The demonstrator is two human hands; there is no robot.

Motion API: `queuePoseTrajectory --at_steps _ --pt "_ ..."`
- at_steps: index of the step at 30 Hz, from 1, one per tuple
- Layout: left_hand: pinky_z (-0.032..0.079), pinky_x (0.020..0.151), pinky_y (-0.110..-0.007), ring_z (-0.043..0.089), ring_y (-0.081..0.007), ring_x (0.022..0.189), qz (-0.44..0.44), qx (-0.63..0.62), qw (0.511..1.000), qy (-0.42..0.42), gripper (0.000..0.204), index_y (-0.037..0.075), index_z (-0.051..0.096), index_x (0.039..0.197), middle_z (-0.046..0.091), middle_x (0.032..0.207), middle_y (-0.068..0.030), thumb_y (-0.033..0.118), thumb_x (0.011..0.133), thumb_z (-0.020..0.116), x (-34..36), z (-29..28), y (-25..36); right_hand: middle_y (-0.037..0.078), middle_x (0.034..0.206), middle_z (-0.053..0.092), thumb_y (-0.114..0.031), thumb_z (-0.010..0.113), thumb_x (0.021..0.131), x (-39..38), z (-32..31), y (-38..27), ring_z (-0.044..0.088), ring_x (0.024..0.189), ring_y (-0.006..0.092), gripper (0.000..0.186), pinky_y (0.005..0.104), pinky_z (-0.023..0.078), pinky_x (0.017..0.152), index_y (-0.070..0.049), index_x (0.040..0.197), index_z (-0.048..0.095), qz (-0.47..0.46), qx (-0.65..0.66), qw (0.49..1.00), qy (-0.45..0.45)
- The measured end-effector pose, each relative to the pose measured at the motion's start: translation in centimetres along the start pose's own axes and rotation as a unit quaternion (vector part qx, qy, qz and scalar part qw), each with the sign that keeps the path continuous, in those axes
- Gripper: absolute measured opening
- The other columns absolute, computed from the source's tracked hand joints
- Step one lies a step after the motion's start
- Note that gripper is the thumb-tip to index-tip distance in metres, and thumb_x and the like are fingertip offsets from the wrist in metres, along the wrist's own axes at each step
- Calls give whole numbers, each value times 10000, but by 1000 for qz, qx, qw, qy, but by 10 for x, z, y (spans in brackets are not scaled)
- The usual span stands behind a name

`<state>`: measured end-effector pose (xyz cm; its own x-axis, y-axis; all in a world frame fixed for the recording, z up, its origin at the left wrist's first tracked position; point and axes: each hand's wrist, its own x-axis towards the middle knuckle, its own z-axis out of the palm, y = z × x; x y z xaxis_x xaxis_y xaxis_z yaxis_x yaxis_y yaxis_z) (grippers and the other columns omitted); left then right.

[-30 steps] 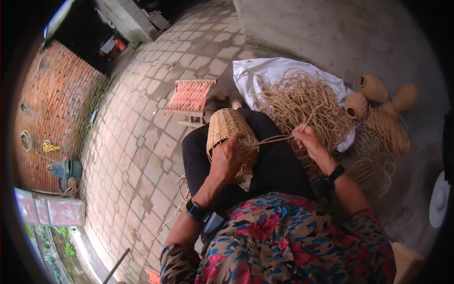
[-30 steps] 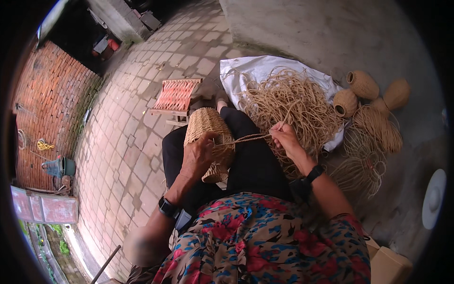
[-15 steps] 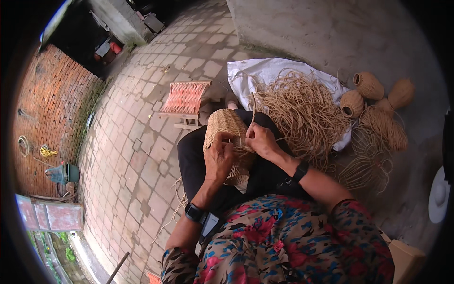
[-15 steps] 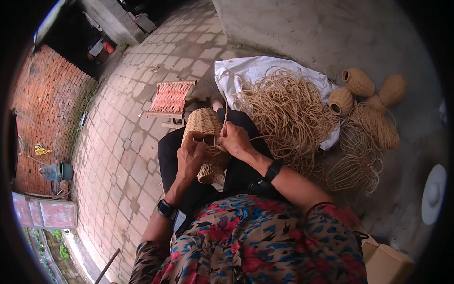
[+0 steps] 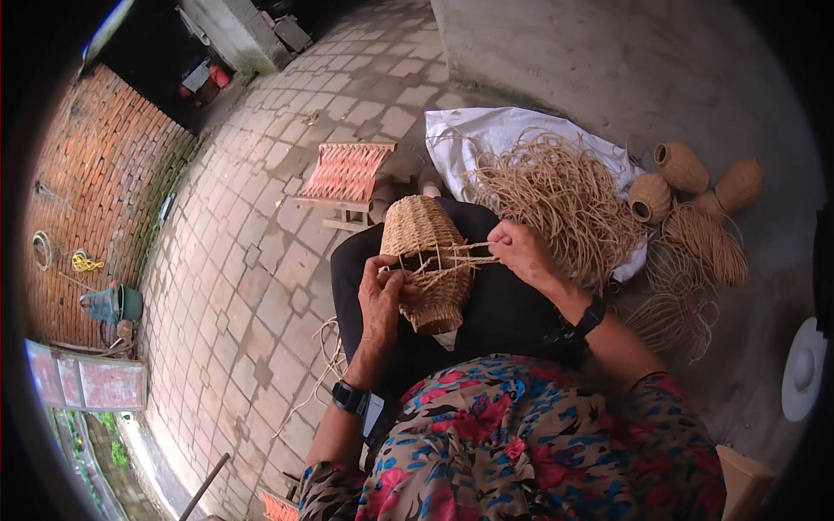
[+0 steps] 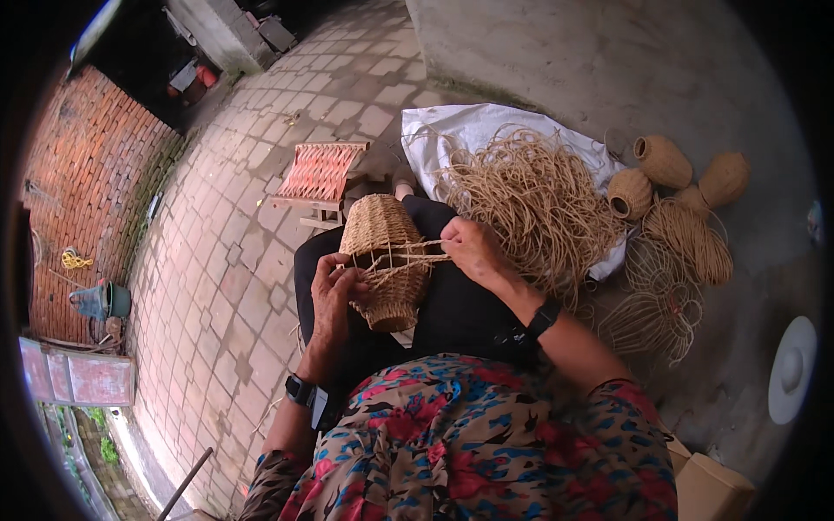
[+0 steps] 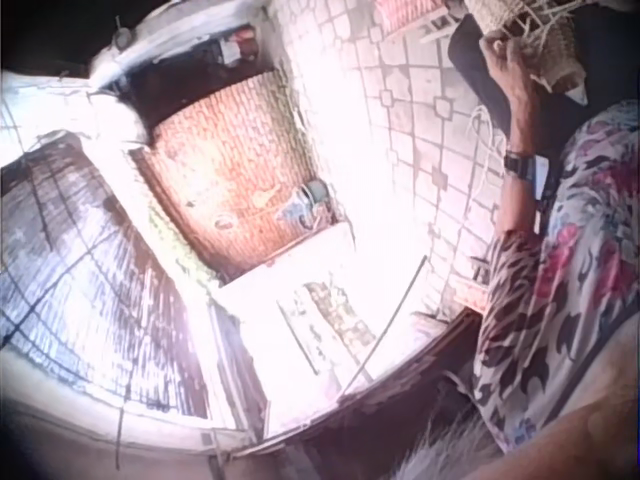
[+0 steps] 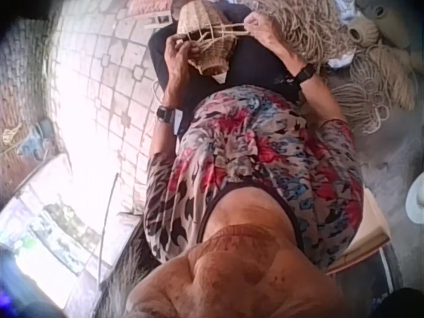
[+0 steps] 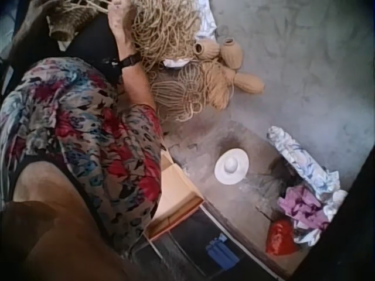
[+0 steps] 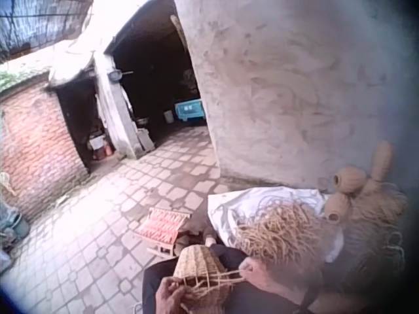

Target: The recorder is weaving a small basket-like object using flexible fibers.

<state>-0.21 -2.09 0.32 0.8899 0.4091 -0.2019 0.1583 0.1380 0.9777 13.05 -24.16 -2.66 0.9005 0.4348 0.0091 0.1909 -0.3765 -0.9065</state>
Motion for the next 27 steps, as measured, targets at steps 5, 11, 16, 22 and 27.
queuePoseTrajectory --at_steps 5,11,16,22,27 --pt "511 591 -282 633 -162 670 70 153 985 34 189 36 497 1072 649 854 -111 69 887 517 -2 6 15 67 667 611 -107 627 794 -17 -26 29 597 548 118 112 248 464 448 -9 787 574 112 116 987 -29" --pt "513 671 -414 654 -348 742 249 395 884 -37 165 84 561 1026 651 790 -183 63 868 515 3 36 24 62 668 594 -122 635 801 -22 -26 43 563 518 109 131 222 431 402 -15 801 560 220 243 944 -36" --pt "518 623 -315 666 -209 673 234 481 837 -112 204 44 567 1053 659 749 -133 49 864 491 18 41 18 28 706 586 -166 624 860 -18 -28 46 562 603 85 139 233 458 488 -52 807 565 136 140 981 -25" --pt "507 569 -277 631 -132 586 127 357 918 -114 256 34 561 1076 650 718 -97 37 833 480 19 39 10 52 821 631 -197 621 887 14 -14 15 614 693 108 159 248 515 585 -47 898 573 150 365 913 -107" --pt "508 552 -268 629 -141 592 70 270 958 -71 276 24 539 1102 646 730 -112 38 828 513 14 45 18 90 727 644 -158 675 801 20 31 3 642 648 177 169 315 509 556 -36 873 582 170 140 969 -112"
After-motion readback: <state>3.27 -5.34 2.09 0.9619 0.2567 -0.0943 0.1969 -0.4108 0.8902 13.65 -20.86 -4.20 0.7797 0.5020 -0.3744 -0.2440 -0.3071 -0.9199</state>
